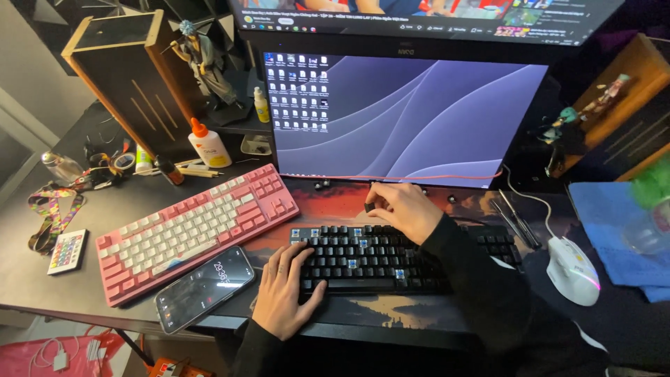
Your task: Testing the functionality of mechanical keyboards by typing and pressing individual keys while using a mouse and monitoring a screen.
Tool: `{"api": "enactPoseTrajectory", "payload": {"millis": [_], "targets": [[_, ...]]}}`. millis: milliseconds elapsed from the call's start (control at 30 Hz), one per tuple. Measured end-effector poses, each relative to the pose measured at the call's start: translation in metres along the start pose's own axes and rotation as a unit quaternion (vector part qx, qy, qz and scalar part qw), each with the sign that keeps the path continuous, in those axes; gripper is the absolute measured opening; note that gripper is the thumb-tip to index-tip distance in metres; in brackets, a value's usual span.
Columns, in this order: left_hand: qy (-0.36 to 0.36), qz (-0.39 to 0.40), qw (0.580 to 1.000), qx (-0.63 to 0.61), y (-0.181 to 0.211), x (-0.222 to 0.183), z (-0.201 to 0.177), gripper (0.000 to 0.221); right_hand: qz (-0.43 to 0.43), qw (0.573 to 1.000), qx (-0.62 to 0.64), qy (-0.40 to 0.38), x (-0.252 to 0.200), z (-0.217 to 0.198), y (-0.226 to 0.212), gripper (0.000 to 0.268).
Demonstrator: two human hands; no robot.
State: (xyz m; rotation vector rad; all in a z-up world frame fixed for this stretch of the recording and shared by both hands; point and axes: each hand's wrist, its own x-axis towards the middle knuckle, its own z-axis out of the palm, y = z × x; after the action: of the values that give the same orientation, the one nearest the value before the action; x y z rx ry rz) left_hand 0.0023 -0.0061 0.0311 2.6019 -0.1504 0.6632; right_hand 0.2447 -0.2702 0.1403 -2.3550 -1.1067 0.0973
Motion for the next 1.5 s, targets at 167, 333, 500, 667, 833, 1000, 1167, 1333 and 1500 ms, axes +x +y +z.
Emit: {"api": "enactPoseTrajectory", "payload": {"millis": [167, 333, 500, 667, 833, 1000, 1167, 1333, 1500], "targets": [[-0.002, 0.001, 1.000, 0.001, -0.002, 0.001, 0.001, 0.070, 0.040, 0.998, -0.010, -0.045, -0.010, -0.013, 0.018, 0.015], [0.004, 0.003, 1.000, -0.002, 0.002, 0.002, -0.001, 0.068, 0.057, 0.994, -0.011, -0.095, -0.009, -0.007, 0.017, 0.014], [-0.004, 0.002, 1.000, 0.002, 0.000, 0.002, -0.001, 0.068, 0.038, 0.993, -0.018, -0.111, 0.007, 0.014, 0.005, 0.018], [0.002, 0.005, 1.000, -0.003, 0.002, 0.002, -0.003, 0.067, 0.034, 0.988, -0.039, -0.146, 0.020, 0.037, 0.015, 0.016], [0.003, 0.007, 1.000, -0.006, 0.000, 0.001, -0.001, 0.067, 0.051, 0.984, -0.065, -0.155, 0.033, 0.045, 0.016, 0.016], [0.005, 0.006, 1.000, -0.003, 0.001, 0.000, 0.001, 0.067, 0.067, 0.963, -0.140, -0.221, 0.050, 0.059, 0.017, 0.019], [0.009, 0.009, 1.000, -0.009, 0.003, 0.001, -0.001, 0.067, 0.080, 0.961, -0.138, -0.224, 0.075, 0.032, -0.020, 0.014], [0.007, 0.011, 1.000, -0.013, 0.003, 0.003, -0.005, 0.066, 0.023, 0.989, -0.126, -0.067, 0.135, 0.091, 0.043, 0.041], [0.001, 0.004, 1.000, -0.029, 0.002, 0.001, -0.003, 0.067, -0.130, 0.949, -0.285, 0.036, 0.159, 0.138, 0.066, 0.057]]}}
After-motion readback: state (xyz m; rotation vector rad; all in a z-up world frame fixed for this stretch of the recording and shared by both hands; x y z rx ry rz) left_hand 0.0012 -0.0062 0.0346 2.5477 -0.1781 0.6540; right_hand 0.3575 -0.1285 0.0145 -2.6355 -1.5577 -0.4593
